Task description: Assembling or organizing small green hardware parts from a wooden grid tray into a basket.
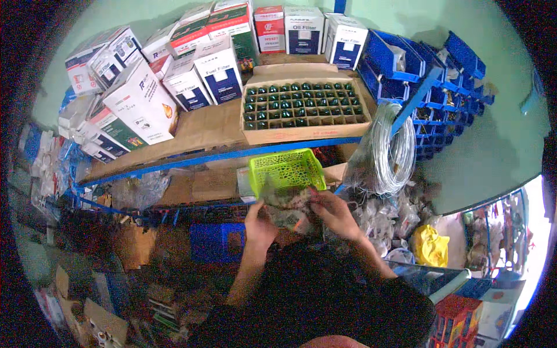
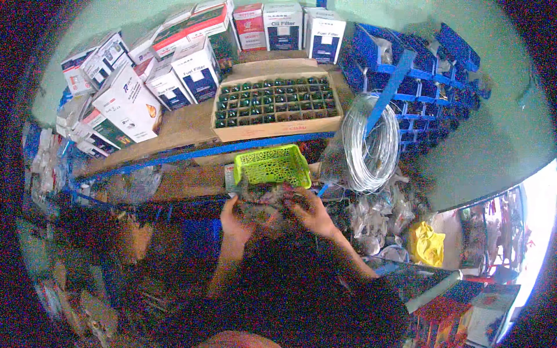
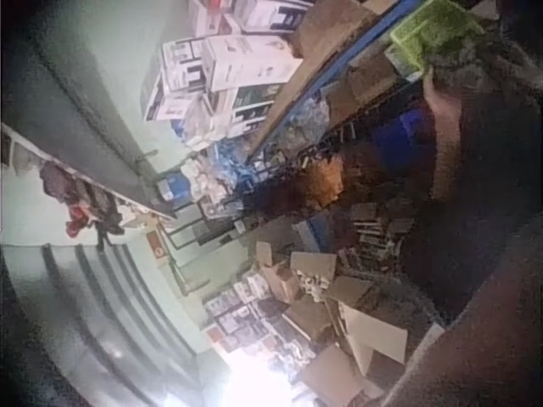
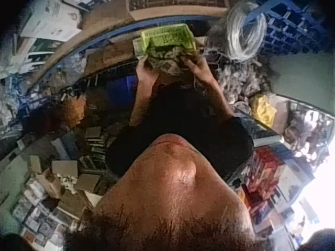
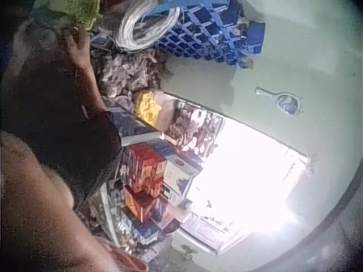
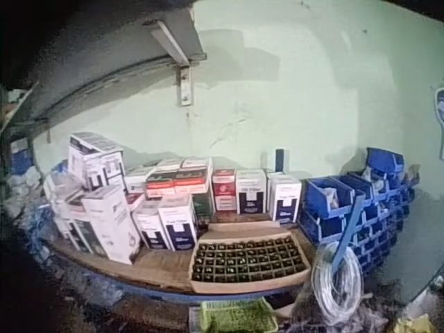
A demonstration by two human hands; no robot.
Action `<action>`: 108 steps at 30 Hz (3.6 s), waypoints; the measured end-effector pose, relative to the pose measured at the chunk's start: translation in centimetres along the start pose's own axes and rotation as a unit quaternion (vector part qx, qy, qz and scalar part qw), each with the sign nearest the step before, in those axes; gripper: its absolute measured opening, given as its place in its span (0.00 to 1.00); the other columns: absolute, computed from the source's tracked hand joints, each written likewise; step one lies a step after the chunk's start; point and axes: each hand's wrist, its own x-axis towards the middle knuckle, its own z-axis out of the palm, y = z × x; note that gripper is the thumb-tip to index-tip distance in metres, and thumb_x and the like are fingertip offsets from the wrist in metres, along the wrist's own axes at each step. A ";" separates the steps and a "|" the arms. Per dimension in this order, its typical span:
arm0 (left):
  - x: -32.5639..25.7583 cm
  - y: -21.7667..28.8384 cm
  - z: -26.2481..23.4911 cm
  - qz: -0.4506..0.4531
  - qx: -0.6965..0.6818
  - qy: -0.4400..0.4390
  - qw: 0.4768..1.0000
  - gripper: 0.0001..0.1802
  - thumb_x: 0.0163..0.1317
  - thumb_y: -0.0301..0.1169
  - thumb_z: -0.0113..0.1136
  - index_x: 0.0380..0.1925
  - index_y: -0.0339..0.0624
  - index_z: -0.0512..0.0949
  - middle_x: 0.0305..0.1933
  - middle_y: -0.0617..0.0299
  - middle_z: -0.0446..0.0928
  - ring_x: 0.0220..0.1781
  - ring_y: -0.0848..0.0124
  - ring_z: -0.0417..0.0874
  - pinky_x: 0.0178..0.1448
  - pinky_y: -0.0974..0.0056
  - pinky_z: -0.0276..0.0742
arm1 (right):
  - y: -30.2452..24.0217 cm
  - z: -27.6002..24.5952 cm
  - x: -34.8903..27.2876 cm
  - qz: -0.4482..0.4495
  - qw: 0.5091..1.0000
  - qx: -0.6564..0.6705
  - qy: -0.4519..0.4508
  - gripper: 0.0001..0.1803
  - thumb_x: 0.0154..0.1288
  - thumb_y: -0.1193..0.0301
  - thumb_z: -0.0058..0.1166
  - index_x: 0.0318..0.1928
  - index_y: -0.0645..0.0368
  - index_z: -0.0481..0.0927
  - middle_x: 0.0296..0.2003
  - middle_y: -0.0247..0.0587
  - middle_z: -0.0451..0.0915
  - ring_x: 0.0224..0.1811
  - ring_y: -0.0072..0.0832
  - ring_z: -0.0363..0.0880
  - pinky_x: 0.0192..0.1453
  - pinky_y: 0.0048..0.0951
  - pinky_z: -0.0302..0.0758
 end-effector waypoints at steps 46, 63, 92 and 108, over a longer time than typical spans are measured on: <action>-3.4 7.3 3.4 0.303 0.115 -0.098 0.941 0.35 0.76 0.54 0.42 0.64 0.32 0.73 0.64 0.46 0.78 0.63 0.53 0.81 0.69 0.49 0.75 | -16.6 9.6 5.9 -0.204 0.978 -0.028 -0.032 0.10 0.70 0.74 0.62 0.49 0.63 0.81 0.35 0.37 0.84 0.38 0.20 0.82 0.37 0.26 0.79; -2.0 6.3 7.0 0.617 0.306 0.011 0.725 0.19 0.75 0.37 0.52 0.59 0.37 0.70 0.57 0.51 0.81 0.54 0.60 0.84 0.61 0.56 0.78 | -13.2 7.6 1.5 -0.221 0.973 -0.002 0.069 0.10 0.71 0.79 0.58 0.50 0.62 0.74 0.41 0.45 0.81 0.37 0.27 0.83 0.42 0.27 0.78; -4.7 7.9 12.7 0.702 0.549 -0.138 0.433 0.07 0.67 0.25 0.59 0.41 0.39 0.84 0.39 0.53 0.85 0.40 0.58 0.86 0.44 0.58 0.82 | -13.4 5.1 1.0 -0.445 0.874 -0.165 0.102 0.19 0.58 0.81 0.69 0.49 0.59 0.79 0.49 0.52 0.86 0.49 0.43 0.89 0.51 0.35 0.85; -5.1 7.6 13.4 0.578 0.444 -0.025 0.684 0.14 0.58 0.22 0.68 0.46 0.42 0.87 0.50 0.52 0.83 0.49 0.57 0.86 0.56 0.57 0.83 | -14.4 5.3 0.0 -0.149 0.972 0.179 0.038 0.09 0.67 0.81 0.62 0.39 0.59 0.74 0.34 0.31 0.77 0.37 0.16 0.75 0.40 0.21 0.72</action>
